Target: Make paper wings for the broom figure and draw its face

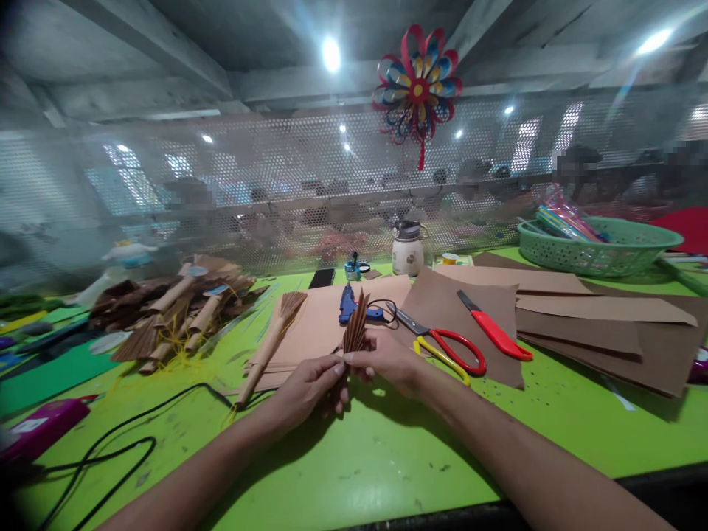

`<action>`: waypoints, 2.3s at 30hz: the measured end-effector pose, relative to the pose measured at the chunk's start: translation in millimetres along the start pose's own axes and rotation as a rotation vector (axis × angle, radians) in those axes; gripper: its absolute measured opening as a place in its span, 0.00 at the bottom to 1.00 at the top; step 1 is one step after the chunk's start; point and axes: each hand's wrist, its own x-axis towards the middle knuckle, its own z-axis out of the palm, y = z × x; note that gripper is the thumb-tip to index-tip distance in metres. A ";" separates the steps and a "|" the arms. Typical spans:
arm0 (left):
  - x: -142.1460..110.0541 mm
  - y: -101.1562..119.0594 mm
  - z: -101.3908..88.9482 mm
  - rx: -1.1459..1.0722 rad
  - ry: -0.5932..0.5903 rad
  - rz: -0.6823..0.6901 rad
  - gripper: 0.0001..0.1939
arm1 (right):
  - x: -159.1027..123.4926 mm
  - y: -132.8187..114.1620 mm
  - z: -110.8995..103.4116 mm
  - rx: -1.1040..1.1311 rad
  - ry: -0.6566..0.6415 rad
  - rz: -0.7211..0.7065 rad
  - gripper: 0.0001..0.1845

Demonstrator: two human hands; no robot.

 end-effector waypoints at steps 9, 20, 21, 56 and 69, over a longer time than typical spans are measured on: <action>1.4 -2.9 -1.6 -0.043 -0.038 0.004 0.24 | -0.6 0.4 0.0 0.072 -0.031 0.063 0.13; 0.4 4.7 -2.1 -0.054 -0.029 -0.057 0.23 | 0.8 -0.3 2.7 0.114 0.007 0.104 0.09; 0.3 5.3 -2.1 -0.059 -0.029 -0.059 0.23 | 0.9 -0.7 2.6 0.115 0.010 0.108 0.08; -0.1 2.7 -7.2 -0.260 0.035 -0.069 0.19 | 1.5 5.4 0.4 0.076 0.082 0.155 0.14; -0.9 14.7 -0.7 -0.309 -0.001 -0.046 0.14 | 3.3 10.6 3.7 0.083 0.200 0.116 0.16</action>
